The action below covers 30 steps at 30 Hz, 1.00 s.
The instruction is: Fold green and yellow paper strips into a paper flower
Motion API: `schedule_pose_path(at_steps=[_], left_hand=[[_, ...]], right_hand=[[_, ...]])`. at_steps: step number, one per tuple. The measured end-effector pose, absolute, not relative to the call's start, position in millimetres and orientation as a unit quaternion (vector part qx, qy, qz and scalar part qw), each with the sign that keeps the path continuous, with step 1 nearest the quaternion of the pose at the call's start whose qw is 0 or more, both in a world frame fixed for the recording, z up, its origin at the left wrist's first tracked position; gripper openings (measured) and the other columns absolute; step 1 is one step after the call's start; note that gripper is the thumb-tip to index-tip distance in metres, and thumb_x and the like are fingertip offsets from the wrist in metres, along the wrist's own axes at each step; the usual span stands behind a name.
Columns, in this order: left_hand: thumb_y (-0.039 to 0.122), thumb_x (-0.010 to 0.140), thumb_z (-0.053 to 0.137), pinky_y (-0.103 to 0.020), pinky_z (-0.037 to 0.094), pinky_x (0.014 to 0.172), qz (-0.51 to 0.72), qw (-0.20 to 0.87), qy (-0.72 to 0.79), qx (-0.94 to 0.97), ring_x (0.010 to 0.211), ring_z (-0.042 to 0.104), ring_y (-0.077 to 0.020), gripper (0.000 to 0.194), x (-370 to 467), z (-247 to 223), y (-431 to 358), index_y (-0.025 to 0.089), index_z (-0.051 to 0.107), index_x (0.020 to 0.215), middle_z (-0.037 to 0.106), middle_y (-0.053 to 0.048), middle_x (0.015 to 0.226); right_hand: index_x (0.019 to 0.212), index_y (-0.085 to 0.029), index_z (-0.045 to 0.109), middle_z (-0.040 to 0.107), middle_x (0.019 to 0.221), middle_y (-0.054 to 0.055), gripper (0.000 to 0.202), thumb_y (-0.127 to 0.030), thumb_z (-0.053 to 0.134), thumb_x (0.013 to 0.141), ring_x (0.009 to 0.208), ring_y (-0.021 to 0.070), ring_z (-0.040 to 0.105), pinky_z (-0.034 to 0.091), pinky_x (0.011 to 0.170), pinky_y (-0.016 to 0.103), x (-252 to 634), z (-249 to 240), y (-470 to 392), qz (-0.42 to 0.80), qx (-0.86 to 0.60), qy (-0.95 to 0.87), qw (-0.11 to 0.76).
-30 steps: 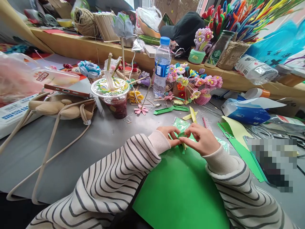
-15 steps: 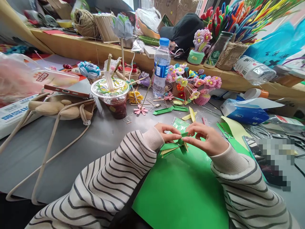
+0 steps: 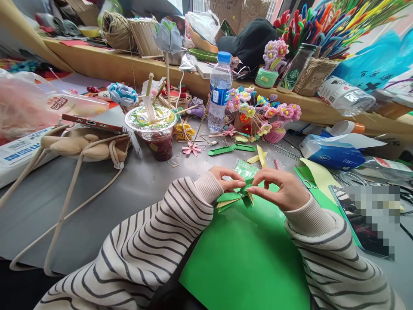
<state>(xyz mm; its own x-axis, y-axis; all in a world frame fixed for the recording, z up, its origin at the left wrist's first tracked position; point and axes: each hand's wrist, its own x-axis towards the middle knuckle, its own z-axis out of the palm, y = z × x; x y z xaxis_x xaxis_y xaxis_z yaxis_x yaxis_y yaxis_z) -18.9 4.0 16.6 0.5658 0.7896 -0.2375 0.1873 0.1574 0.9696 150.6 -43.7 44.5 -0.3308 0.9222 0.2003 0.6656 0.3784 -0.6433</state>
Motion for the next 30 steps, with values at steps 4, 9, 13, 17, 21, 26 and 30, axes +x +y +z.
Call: schedule_pose_path(at_steps=[4, 9, 13, 17, 21, 26, 30], left_hand=[[0.036, 0.053, 0.066, -0.018, 0.04, 0.046, 0.233, 0.638, 0.411, 0.608, 0.049, 0.05, -0.0075, 0.029, -19.8, 17.0, 3.7, 0.012, 0.063, 0.07, 0.057, -0.001, 0.061], [0.033, 0.053, 0.066, -0.017, 0.038, 0.042, 0.226, 0.648, 0.425, 0.59, 0.044, 0.047, -0.0062, 0.026, -19.2, 18.6, 3.0, 0.012, 0.063, 0.069, 0.052, 0.003, 0.048], [0.026, 0.055, 0.065, -0.017, 0.038, 0.043, 0.221, 0.652, 0.425, 0.588, 0.042, 0.045, -0.0051, 0.017, -17.5, 22.0, 1.7, 0.012, 0.062, 0.065, 0.05, 0.004, 0.044], [0.028, 0.056, 0.065, -0.018, 0.039, 0.046, 0.219, 0.647, 0.423, 0.596, 0.044, 0.046, -0.0054, 0.019, -17.7, 22.6, 1.5, 0.013, 0.062, 0.067, 0.051, 0.004, 0.048], [0.032, 0.056, 0.065, -0.018, 0.037, 0.046, 0.235, 0.647, 0.413, 0.597, 0.044, 0.043, -0.0045, 0.022, -18.8, 20.6, 1.8, 0.013, 0.061, 0.066, 0.05, 0.004, 0.05], [0.034, 0.056, 0.064, -0.019, 0.036, 0.047, 0.253, 0.643, 0.403, 0.6, 0.047, 0.042, -0.005, 0.024, -17.9, 15.8, 3.0, 0.013, 0.06, 0.066, 0.051, 0.003, 0.057], [0.034, 0.056, 0.064, -0.02, 0.035, 0.049, 0.258, 0.638, 0.411, 0.598, 0.05, 0.043, -0.0057, 0.024, -17.3, 14.9, 3.9, 0.013, 0.058, 0.065, 0.051, 0.002, 0.06]], right_hand=[[0.065, -0.017, 0.057, 0.057, 0.071, 0.004, 0.015, -0.031, 0.057, 0.069, 0.064, 0.0111, 0.05, 0.043, 0.049, 0.022, 148.6, 42.9, -45.1, 0.2, -0.506, -0.785, 0.297], [0.066, -0.019, 0.058, 0.051, 0.073, 0.004, 0.013, -0.032, 0.058, 0.067, 0.065, 0.0121, 0.049, 0.042, 0.045, 0.022, 146.5, 42.5, -46.1, 0.163, -0.51, -0.792, 0.294], [0.065, -0.019, 0.057, 0.05, 0.077, 0.005, 0.014, -0.033, 0.058, 0.067, 0.068, 0.0129, 0.05, 0.043, 0.046, 0.022, 147.8, 41.2, -45.0, 0.178, -0.505, -0.795, 0.286], [0.067, -0.017, 0.055, 0.051, 0.079, 0.007, 0.013, -0.03, 0.057, 0.069, 0.073, 0.0149, 0.05, 0.045, 0.057, 0.028, 149.8, 39.6, -43.5, 0.14, -0.477, -0.82, 0.283], [0.069, -0.017, 0.054, 0.051, 0.081, 0.007, 0.009, -0.025, 0.054, 0.072, 0.077, 0.0163, 0.05, 0.043, 0.07, 0.034, 149.1, 37.7, -43.0, 0.088, -0.46, -0.834, 0.291], [0.072, -0.018, 0.052, 0.051, 0.082, 0.007, 0.006, -0.023, 0.052, 0.074, 0.079, 0.0163, 0.049, 0.043, 0.071, 0.033, 147.6, 33.6, -42.0, 0.067, -0.454, -0.836, 0.299], [0.072, -0.018, 0.052, 0.05, 0.082, 0.007, 0.006, -0.023, 0.051, 0.074, 0.079, 0.0162, 0.049, 0.043, 0.071, 0.034, 147.3, 30.6, -40.2, 0.026, -0.451, -0.835, 0.314]])
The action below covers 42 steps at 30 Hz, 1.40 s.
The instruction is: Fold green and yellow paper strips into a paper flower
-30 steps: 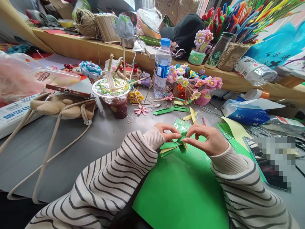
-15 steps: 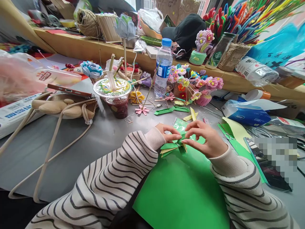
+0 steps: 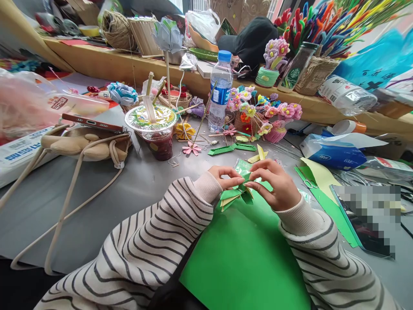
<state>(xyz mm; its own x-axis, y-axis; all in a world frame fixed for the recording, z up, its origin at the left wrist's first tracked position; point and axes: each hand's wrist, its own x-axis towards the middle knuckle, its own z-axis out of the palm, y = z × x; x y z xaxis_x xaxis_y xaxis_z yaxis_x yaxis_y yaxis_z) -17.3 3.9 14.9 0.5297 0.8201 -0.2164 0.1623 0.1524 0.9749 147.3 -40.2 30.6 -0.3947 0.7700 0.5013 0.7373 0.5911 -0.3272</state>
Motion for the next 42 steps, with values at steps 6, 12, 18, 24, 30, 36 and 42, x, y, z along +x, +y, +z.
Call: schedule_pose_path(at_steps=[6, 12, 18, 24, 30, 36, 42], left_hand=[[0.032, 0.056, 0.065, -0.021, 0.034, 0.051, 0.254, 0.656, 0.405, 0.583, 0.051, 0.044, -0.0066, 0.025, -19.0, 18.4, 6.1, 0.012, 0.06, 0.07, 0.05, 0.003, 0.054], [0.028, 0.052, 0.068, -0.022, 0.041, 0.058, 0.301, 0.677, 0.344, 0.577, 0.058, 0.053, -0.0082, 0.035, -19.2, 12.1, 6.6, 0.013, 0.056, 0.081, 0.057, -0.001, 0.072], [0.026, 0.062, 0.06, -0.018, 0.042, 0.048, 0.33, 0.557, 0.339, 0.683, 0.057, 0.057, -0.0085, 0.022, -16.4, 16.9, -2.5, 0.015, 0.049, 0.078, 0.056, -0.002, 0.077], [0.03, 0.067, 0.056, -0.02, 0.048, 0.059, 0.381, 0.441, 0.327, 0.744, 0.067, 0.058, -0.0106, 0.018, -14.4, 16.3, -6.7, 0.015, 0.051, 0.078, 0.054, -0.002, 0.078], [0.033, 0.067, 0.056, -0.021, 0.049, 0.056, 0.374, 0.433, 0.313, 0.758, 0.056, 0.055, -0.0072, 0.02, -16.0, 11.4, -2.3, 0.015, 0.054, 0.075, 0.051, -0.002, 0.075], [0.028, 0.061, 0.062, -0.019, 0.045, 0.05, 0.347, 0.529, 0.297, 0.715, 0.056, 0.057, -0.0097, 0.021, -17.5, 13.0, 0.3, 0.013, 0.053, 0.072, 0.054, -0.003, 0.074], [0.026, 0.058, 0.064, -0.018, 0.041, 0.046, 0.308, 0.621, 0.303, 0.654, 0.054, 0.057, -0.0105, 0.024, -16.6, 13.2, 0.0, 0.012, 0.051, 0.072, 0.058, -0.001, 0.061]], right_hand=[[0.071, -0.017, 0.053, 0.05, 0.083, 0.007, 0.007, -0.023, 0.054, 0.073, 0.078, 0.0171, 0.049, 0.043, 0.069, 0.033, 145.3, 30.2, -40.7, -0.082, -0.437, -0.829, 0.339], [0.07, -0.015, 0.055, 0.051, 0.081, 0.007, 0.008, -0.023, 0.057, 0.071, 0.074, 0.0162, 0.048, 0.042, 0.066, 0.031, 147.0, 31.1, -40.8, -0.148, -0.443, -0.82, 0.33], [0.067, -0.015, 0.058, 0.05, 0.076, 0.007, 0.006, -0.021, 0.059, 0.068, 0.067, 0.0141, 0.043, 0.042, 0.062, 0.026, 143.8, 31.9, -43.7, -0.225, -0.45, -0.804, 0.316], [0.07, -0.016, 0.057, 0.053, 0.072, 0.006, 0.005, -0.021, 0.059, 0.069, 0.068, 0.0141, 0.044, 0.043, 0.064, 0.026, 139.0, 27.8, -47.5, -0.278, -0.439, -0.793, 0.317], [0.071, -0.015, 0.056, 0.053, 0.07, 0.005, 0.006, -0.02, 0.059, 0.069, 0.067, 0.0136, 0.046, 0.044, 0.062, 0.027, 144.9, 29.0, -43.6, -0.157, -0.422, -0.822, 0.348], [0.077, -0.016, 0.056, 0.051, 0.072, 0.005, 0.007, -0.019, 0.056, 0.07, 0.066, 0.0129, 0.048, 0.043, 0.048, 0.023, 155.5, 43.0, -41.4, 0.02, -0.391, -0.86, 0.329], [0.075, -0.014, 0.056, 0.052, 0.069, 0.006, 0.006, -0.018, 0.056, 0.071, 0.065, 0.0132, 0.046, 0.043, 0.054, 0.027, 158.0, 45.3, -40.4, -0.002, -0.384, -0.871, 0.308]])
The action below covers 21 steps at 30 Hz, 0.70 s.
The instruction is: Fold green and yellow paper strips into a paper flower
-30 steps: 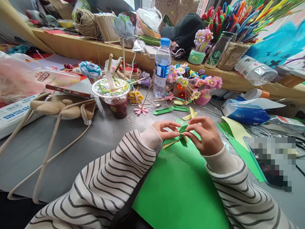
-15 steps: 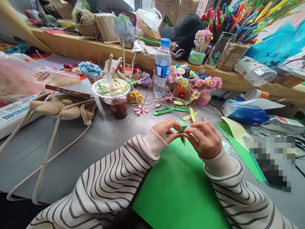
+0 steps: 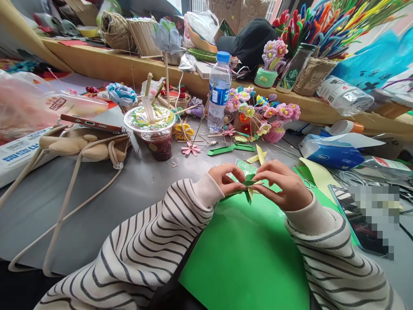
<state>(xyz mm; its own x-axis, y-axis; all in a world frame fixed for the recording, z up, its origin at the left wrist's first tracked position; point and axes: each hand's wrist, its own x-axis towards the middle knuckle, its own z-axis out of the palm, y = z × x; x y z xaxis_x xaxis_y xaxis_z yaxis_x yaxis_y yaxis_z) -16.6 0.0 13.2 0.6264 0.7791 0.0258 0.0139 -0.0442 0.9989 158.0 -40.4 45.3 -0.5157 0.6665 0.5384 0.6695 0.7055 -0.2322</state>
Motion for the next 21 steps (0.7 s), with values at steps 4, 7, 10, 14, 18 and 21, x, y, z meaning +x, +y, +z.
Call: schedule_pose_path(at_steps=[4, 7, 10, 14, 18, 21], left_hand=[[0.026, 0.057, 0.065, -0.017, 0.04, 0.045, 0.288, 0.647, 0.311, 0.634, 0.052, 0.057, -0.0101, 0.024, -17.0, 14.6, -0.8, 0.012, 0.052, 0.072, 0.059, 0.0, 0.056], [0.027, 0.057, 0.066, -0.018, 0.041, 0.046, 0.276, 0.667, 0.311, 0.618, 0.053, 0.058, -0.0106, 0.027, -17.6, 15.5, -0.4, 0.012, 0.052, 0.073, 0.06, -0.001, 0.057], [0.028, 0.057, 0.066, -0.018, 0.041, 0.046, 0.277, 0.674, 0.315, 0.608, 0.052, 0.058, -0.0108, 0.028, -17.8, 15.8, -0.2, 0.012, 0.051, 0.073, 0.06, -0.001, 0.057], [0.03, 0.057, 0.066, -0.019, 0.041, 0.047, 0.279, 0.677, 0.317, 0.603, 0.054, 0.06, -0.0126, 0.029, -17.5, 15.8, -1.5, 0.012, 0.05, 0.073, 0.06, -0.001, 0.057], [0.031, 0.057, 0.066, -0.018, 0.039, 0.044, 0.266, 0.675, 0.324, 0.607, 0.053, 0.059, -0.0126, 0.03, -17.8, 17.4, -3.2, 0.013, 0.05, 0.074, 0.061, -0.002, 0.056], [0.03, 0.058, 0.066, -0.017, 0.037, 0.042, 0.257, 0.688, 0.315, 0.602, 0.05, 0.058, -0.0112, 0.029, -18.3, 18.9, -3.5, 0.013, 0.05, 0.074, 0.06, 0.0, 0.054]], right_hand=[[0.074, -0.014, 0.056, 0.056, 0.069, 0.006, 0.005, -0.017, 0.057, 0.071, 0.065, 0.0129, 0.046, 0.042, 0.057, 0.027, 161.3, 44.4, -37.4, -0.01, -0.359, -0.885, 0.297], [0.076, -0.014, 0.055, 0.058, 0.071, 0.006, 0.004, -0.016, 0.056, 0.072, 0.068, 0.013, 0.049, 0.043, 0.06, 0.028, 162.5, 44.1, -36.7, 0.01, -0.35, -0.888, 0.3], [0.077, -0.014, 0.054, 0.059, 0.067, 0.005, 0.003, -0.015, 0.052, 0.074, 0.064, 0.012, 0.049, 0.043, 0.059, 0.027, 161.0, 43.3, -37.6, 0.02, -0.36, -0.882, 0.304], [0.079, -0.014, 0.053, 0.061, 0.07, 0.005, 0.005, -0.014, 0.052, 0.074, 0.065, 0.012, 0.05, 0.044, 0.059, 0.026, 157.8, 42.4, -39.2, 0.02, -0.367, -0.877, 0.31], [0.078, -0.014, 0.054, 0.06, 0.066, 0.004, 0.005, -0.014, 0.052, 0.073, 0.064, 0.012, 0.05, 0.044, 0.059, 0.025, 156.8, 43.5, -40.1, 0.02, -0.371, -0.876, 0.306], [0.076, -0.014, 0.054, 0.06, 0.065, 0.004, 0.003, -0.014, 0.053, 0.073, 0.063, 0.0119, 0.049, 0.044, 0.058, 0.026, 157.7, 45.3, -40.1, 0.049, -0.367, -0.878, 0.305]])
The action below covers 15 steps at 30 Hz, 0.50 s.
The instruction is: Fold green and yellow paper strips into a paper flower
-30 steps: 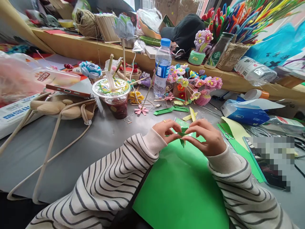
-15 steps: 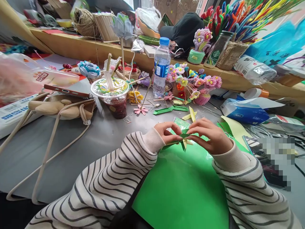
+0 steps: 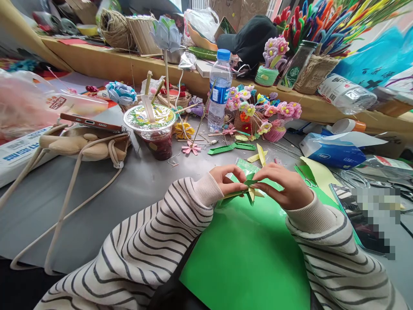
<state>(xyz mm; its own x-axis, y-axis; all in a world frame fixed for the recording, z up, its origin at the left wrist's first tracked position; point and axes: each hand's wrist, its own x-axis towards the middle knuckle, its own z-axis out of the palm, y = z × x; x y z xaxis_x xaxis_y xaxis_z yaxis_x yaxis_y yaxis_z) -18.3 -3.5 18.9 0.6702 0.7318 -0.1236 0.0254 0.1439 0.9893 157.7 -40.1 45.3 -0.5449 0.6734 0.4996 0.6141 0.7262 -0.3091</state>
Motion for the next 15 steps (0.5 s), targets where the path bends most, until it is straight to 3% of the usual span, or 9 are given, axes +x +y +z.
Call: schedule_pose_path(at_steps=[10, 15], left_hand=[[0.031, 0.058, 0.066, -0.018, 0.04, 0.043, 0.244, 0.726, 0.285, 0.576, 0.051, 0.059, -0.0116, 0.031, -18.7, 14.2, -0.7, 0.013, 0.047, 0.076, 0.058, 0.0, 0.059], [0.032, 0.06, 0.064, -0.017, 0.041, 0.043, 0.259, 0.707, 0.265, 0.603, 0.053, 0.059, -0.0099, 0.031, -17.7, 9.1, 0.2, 0.013, 0.047, 0.078, 0.054, 0.0, 0.074]], right_hand=[[0.076, -0.017, 0.053, 0.06, 0.065, 0.002, 0.003, -0.016, 0.053, 0.073, 0.062, 0.0116, 0.051, 0.043, 0.059, 0.025, 156.1, 45.7, -41.5, 0.048, -0.38, -0.871, 0.307], [0.071, -0.017, 0.054, 0.057, 0.057, 0.0, 0.003, -0.019, 0.054, 0.073, 0.056, 0.0107, 0.048, 0.041, 0.053, 0.023, 153.2, 43.4, -42.9, 0.004, -0.417, -0.864, 0.283]])
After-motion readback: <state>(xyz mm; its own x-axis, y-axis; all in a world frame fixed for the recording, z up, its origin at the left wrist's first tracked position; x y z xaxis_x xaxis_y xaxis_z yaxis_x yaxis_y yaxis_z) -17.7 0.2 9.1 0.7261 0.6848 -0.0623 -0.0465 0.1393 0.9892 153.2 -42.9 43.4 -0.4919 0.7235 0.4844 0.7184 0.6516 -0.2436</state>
